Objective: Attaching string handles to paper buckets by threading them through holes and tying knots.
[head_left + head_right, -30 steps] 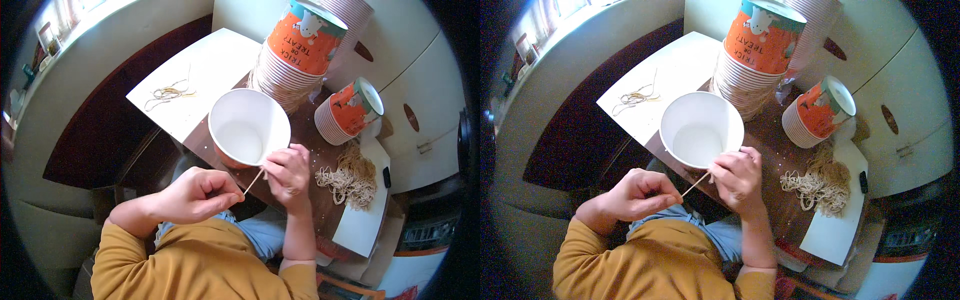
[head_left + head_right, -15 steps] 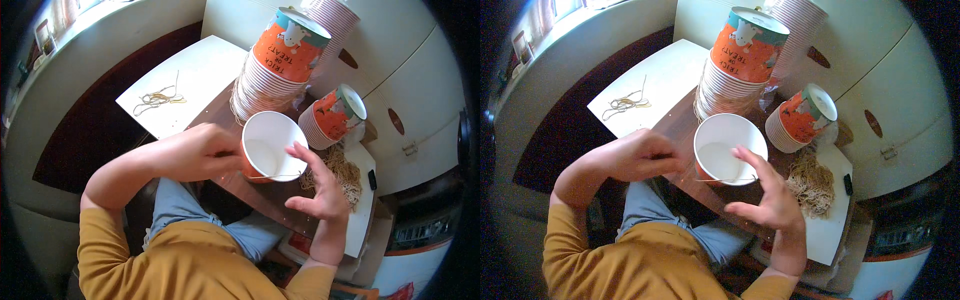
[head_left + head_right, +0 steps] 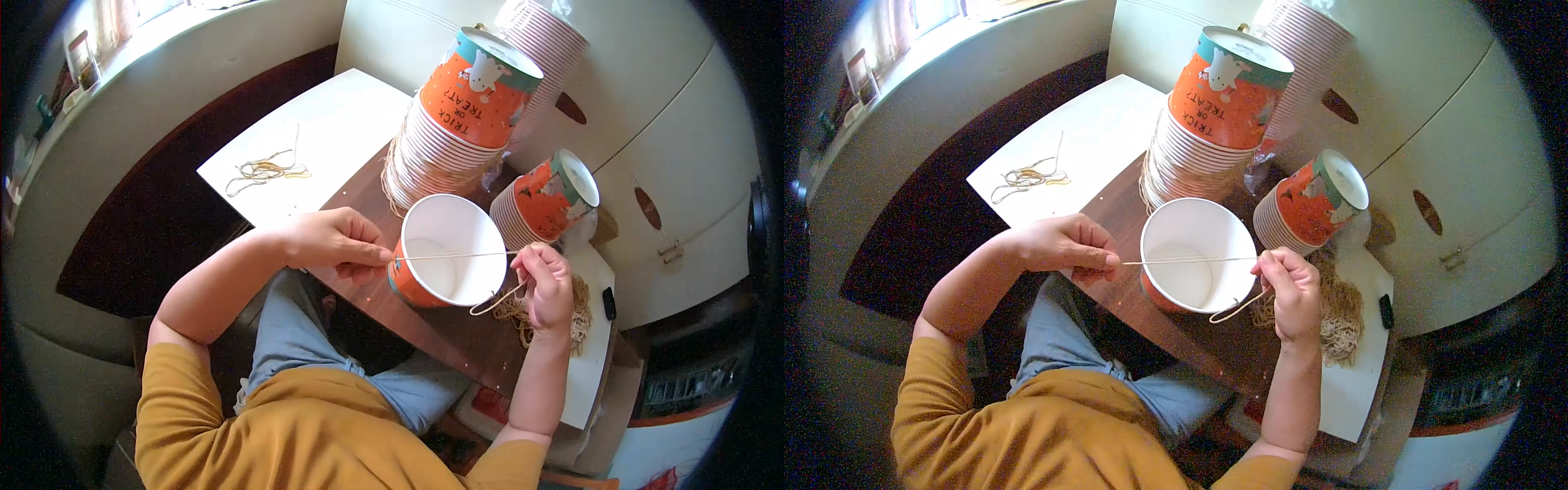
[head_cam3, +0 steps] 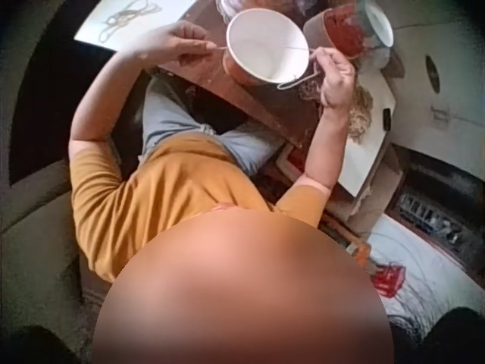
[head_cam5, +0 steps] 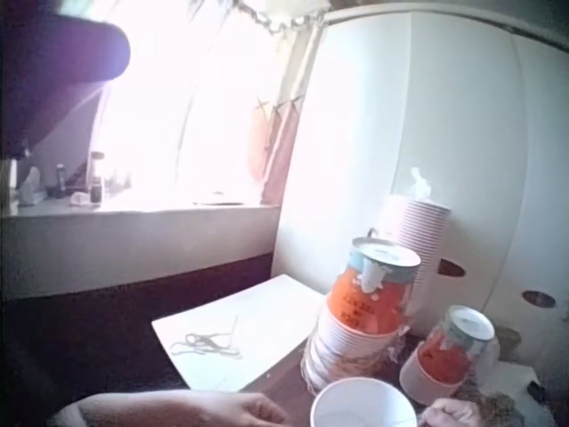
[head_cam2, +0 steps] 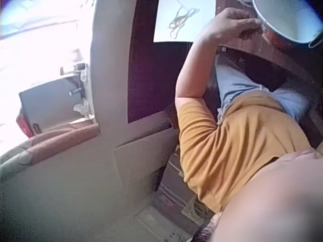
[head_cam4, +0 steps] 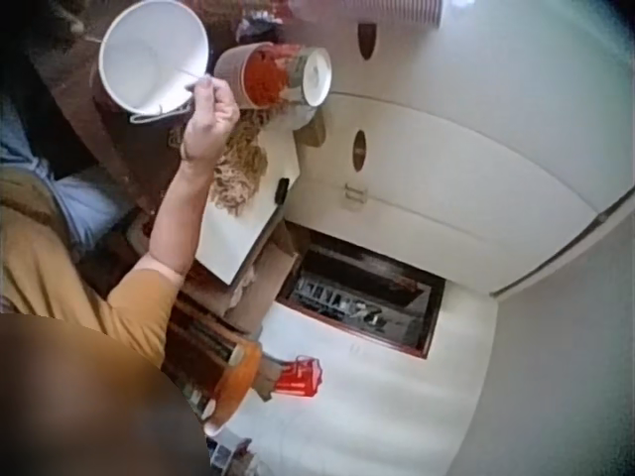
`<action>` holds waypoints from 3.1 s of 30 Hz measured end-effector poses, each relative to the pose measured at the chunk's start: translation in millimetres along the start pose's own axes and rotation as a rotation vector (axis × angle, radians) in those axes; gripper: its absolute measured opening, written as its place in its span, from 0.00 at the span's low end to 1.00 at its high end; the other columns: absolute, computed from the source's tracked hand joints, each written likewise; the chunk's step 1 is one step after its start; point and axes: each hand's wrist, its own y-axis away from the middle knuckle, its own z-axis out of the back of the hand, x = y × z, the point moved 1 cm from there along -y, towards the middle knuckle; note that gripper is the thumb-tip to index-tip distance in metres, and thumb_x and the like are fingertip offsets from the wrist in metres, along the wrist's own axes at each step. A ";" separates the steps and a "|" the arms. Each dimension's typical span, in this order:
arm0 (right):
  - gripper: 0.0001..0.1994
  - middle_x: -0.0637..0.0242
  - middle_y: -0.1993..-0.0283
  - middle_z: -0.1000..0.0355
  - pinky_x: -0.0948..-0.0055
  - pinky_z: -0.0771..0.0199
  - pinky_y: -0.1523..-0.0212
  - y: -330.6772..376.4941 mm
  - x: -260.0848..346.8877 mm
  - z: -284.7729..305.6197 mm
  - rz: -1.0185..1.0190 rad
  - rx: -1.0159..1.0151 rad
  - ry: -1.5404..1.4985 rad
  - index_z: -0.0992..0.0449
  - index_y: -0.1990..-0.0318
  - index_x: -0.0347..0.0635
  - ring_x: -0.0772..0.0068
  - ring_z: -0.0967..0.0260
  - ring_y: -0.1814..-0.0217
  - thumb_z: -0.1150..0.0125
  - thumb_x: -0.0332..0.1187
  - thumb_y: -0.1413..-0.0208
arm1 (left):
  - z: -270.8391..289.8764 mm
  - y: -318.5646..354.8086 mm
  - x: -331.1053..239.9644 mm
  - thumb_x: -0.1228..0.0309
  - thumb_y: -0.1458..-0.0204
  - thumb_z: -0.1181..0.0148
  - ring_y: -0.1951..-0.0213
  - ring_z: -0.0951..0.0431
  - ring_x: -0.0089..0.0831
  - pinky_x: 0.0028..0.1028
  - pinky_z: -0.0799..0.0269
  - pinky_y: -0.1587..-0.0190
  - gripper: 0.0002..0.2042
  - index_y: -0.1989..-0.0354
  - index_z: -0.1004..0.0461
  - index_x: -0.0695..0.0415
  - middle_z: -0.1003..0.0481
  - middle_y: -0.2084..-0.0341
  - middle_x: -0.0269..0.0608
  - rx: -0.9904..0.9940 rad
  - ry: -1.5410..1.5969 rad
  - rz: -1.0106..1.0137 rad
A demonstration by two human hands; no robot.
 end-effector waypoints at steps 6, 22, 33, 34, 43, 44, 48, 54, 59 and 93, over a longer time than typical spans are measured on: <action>0.07 0.67 0.75 0.34 0.73 0.37 0.67 1.1 -2.5 -0.3 0.228 -0.083 0.592 0.27 0.77 0.35 0.72 0.37 0.72 0.42 0.28 0.49 | -1.8 -0.5 2.3 0.57 0.41 0.44 0.78 0.31 0.14 0.17 0.36 0.75 0.17 0.73 0.24 0.59 0.28 0.81 0.27 -0.072 0.019 0.118; 0.03 0.62 0.67 0.25 0.75 0.29 0.64 27.3 9.1 -59.2 0.160 0.258 0.382 0.22 0.65 0.38 0.77 0.29 0.65 0.40 0.27 0.45 | -38.2 -14.0 -24.4 0.68 0.42 0.42 0.73 0.32 0.15 0.22 0.33 0.71 0.11 0.65 0.24 0.65 0.27 0.79 0.30 -0.218 -0.304 -0.225; 0.06 0.54 0.72 0.29 0.64 0.29 0.67 -31.6 -29.4 -10.4 0.186 0.151 0.734 0.23 0.70 0.34 0.58 0.29 0.71 0.39 0.28 0.52 | 11.1 -107.5 -12.6 0.75 0.57 0.45 0.70 0.21 0.40 0.34 0.25 0.62 0.12 0.63 0.23 0.64 0.22 0.74 0.50 -0.609 -0.925 -0.246; 0.05 0.53 0.71 0.29 0.64 0.29 0.68 -23.6 -24.8 -16.9 0.180 0.123 0.723 0.23 0.71 0.34 0.57 0.29 0.71 0.40 0.27 0.52 | 10.5 -105.1 -10.0 0.73 0.58 0.44 0.70 0.21 0.43 0.36 0.25 0.62 0.11 0.66 0.23 0.63 0.23 0.75 0.51 -0.636 -0.881 -0.254; 0.05 0.53 0.73 0.32 0.56 0.29 0.70 3.6 3.1 -45.7 0.316 0.044 0.835 0.27 0.75 0.34 0.49 0.31 0.72 0.42 0.26 0.51 | 6.1 -99.3 -12.4 0.67 0.58 0.41 0.74 0.23 0.44 0.37 0.27 0.67 0.12 0.72 0.25 0.65 0.25 0.79 0.53 -0.714 -0.816 -0.115; 0.05 0.53 0.73 0.32 0.56 0.29 0.71 3.7 3.2 -46.5 0.325 0.041 0.832 0.28 0.75 0.34 0.49 0.31 0.72 0.42 0.26 0.50 | 5.3 -99.4 -13.0 0.66 0.57 0.41 0.74 0.23 0.44 0.37 0.27 0.67 0.12 0.73 0.26 0.66 0.25 0.79 0.53 -0.710 -0.809 -0.093; 0.02 0.58 0.76 0.34 0.65 0.35 0.77 2.3 -5.5 -45.7 0.359 -0.004 0.824 0.26 0.74 0.35 0.60 0.34 0.79 0.41 0.24 0.53 | 6.0 -99.8 -10.2 0.66 0.57 0.41 0.75 0.23 0.42 0.36 0.28 0.67 0.13 0.73 0.26 0.67 0.25 0.80 0.53 -0.739 -0.748 -0.074; 0.02 0.58 0.76 0.33 0.66 0.35 0.77 -0.2 -6.4 -45.4 0.370 -0.010 0.801 0.25 0.74 0.35 0.61 0.34 0.78 0.40 0.24 0.53 | 9.3 -98.0 -3.5 0.70 0.56 0.44 0.75 0.24 0.29 0.31 0.27 0.69 0.14 0.63 0.22 0.65 0.23 0.78 0.45 -0.685 -0.657 -0.135; 0.03 0.56 0.71 0.31 0.61 0.29 0.66 -9.2 -12.9 -19.2 0.245 0.029 0.771 0.23 0.71 0.36 0.55 0.30 0.70 0.39 0.26 0.52 | 2.0 -74.9 -4.8 0.73 0.55 0.44 0.75 0.26 0.20 0.23 0.29 0.71 0.14 0.60 0.22 0.66 0.23 0.75 0.38 -0.473 -0.487 -0.123; 0.06 0.60 0.71 0.29 0.68 0.31 0.66 18.9 -23.8 -50.6 -0.005 0.344 0.549 0.22 0.70 0.38 0.65 0.29 0.69 0.39 0.31 0.52 | -75.1 -29.1 34.1 0.79 0.47 0.41 0.70 0.27 0.15 0.17 0.30 0.68 0.09 0.57 0.24 0.66 0.29 0.69 0.35 -0.463 -0.196 -0.232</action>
